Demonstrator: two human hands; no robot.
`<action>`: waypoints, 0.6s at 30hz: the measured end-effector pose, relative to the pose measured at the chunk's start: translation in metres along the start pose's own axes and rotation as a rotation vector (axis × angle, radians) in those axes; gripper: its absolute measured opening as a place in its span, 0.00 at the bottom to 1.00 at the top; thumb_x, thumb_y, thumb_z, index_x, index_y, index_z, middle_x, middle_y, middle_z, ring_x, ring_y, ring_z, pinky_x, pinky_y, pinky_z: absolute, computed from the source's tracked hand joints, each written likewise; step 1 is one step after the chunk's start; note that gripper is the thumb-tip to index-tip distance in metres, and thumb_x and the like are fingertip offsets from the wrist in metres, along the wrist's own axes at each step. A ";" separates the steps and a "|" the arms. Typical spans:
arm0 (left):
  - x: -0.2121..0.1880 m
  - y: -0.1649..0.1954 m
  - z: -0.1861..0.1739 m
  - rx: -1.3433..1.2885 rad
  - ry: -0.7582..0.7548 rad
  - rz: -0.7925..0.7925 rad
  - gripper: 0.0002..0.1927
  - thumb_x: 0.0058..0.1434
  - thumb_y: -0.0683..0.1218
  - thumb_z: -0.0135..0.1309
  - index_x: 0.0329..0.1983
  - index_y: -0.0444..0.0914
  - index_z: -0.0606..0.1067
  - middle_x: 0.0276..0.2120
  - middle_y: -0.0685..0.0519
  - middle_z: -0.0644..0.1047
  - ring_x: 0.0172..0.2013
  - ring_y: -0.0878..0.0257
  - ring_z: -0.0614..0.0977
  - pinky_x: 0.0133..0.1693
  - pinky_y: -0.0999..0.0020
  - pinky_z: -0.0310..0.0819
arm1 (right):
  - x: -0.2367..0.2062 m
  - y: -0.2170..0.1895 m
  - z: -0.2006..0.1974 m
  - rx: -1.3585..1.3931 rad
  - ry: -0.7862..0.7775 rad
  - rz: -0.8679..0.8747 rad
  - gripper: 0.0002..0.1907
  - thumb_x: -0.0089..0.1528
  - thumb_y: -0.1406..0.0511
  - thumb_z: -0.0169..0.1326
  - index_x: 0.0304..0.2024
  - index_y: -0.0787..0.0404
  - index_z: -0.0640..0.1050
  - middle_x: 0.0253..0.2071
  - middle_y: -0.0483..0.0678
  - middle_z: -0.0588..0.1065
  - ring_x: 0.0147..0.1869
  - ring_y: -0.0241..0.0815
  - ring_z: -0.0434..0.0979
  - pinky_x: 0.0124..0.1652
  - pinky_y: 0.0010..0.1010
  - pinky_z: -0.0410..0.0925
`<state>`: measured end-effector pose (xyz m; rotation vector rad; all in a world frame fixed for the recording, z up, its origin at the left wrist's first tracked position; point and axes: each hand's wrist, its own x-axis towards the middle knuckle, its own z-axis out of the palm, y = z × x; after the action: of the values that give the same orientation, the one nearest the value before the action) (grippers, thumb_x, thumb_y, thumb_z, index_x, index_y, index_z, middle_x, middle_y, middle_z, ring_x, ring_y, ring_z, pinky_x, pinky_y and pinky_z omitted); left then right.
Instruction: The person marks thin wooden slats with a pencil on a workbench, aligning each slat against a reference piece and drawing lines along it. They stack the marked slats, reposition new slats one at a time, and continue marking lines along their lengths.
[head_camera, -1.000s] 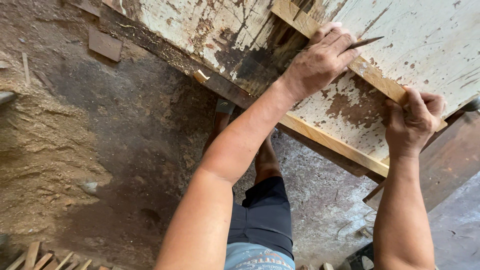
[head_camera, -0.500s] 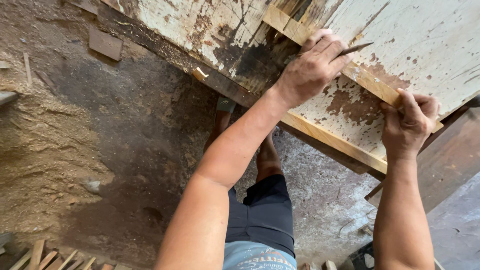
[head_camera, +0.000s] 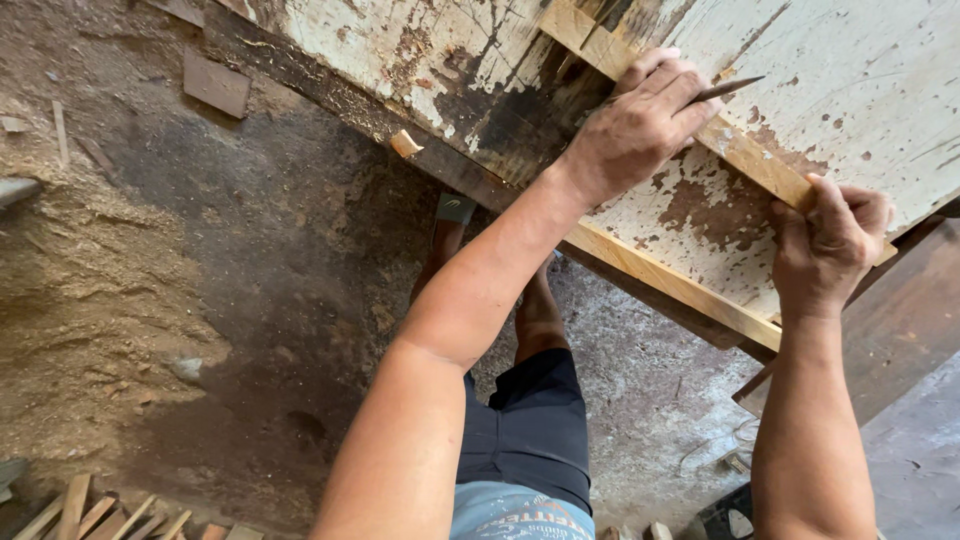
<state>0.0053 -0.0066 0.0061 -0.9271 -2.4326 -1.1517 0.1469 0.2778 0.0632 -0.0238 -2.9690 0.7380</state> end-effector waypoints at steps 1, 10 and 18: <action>0.000 0.000 0.001 0.004 0.013 0.003 0.09 0.67 0.42 0.60 0.49 0.37 0.81 0.44 0.51 0.81 0.53 0.58 0.77 0.66 0.58 0.59 | 0.000 0.003 0.000 0.013 -0.007 0.010 0.24 0.60 0.79 0.62 0.58 0.61 0.80 0.46 0.47 0.69 0.51 0.41 0.68 0.53 0.29 0.65; 0.006 -0.005 0.002 0.014 0.019 0.007 0.10 0.66 0.43 0.60 0.49 0.38 0.81 0.46 0.51 0.80 0.55 0.57 0.77 0.67 0.58 0.56 | 0.003 0.007 0.000 -0.014 -0.001 0.017 0.25 0.59 0.79 0.62 0.58 0.61 0.80 0.45 0.46 0.69 0.52 0.41 0.67 0.53 0.30 0.65; 0.016 -0.006 -0.002 0.007 0.003 0.031 0.11 0.67 0.43 0.59 0.52 0.38 0.80 0.47 0.51 0.79 0.55 0.59 0.77 0.68 0.56 0.56 | 0.007 0.004 -0.002 -0.026 0.003 0.027 0.25 0.58 0.80 0.62 0.57 0.61 0.80 0.46 0.46 0.69 0.53 0.42 0.68 0.54 0.31 0.66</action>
<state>-0.0102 -0.0039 0.0118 -0.9566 -2.4101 -1.1331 0.1397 0.2821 0.0638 -0.0667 -2.9810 0.7018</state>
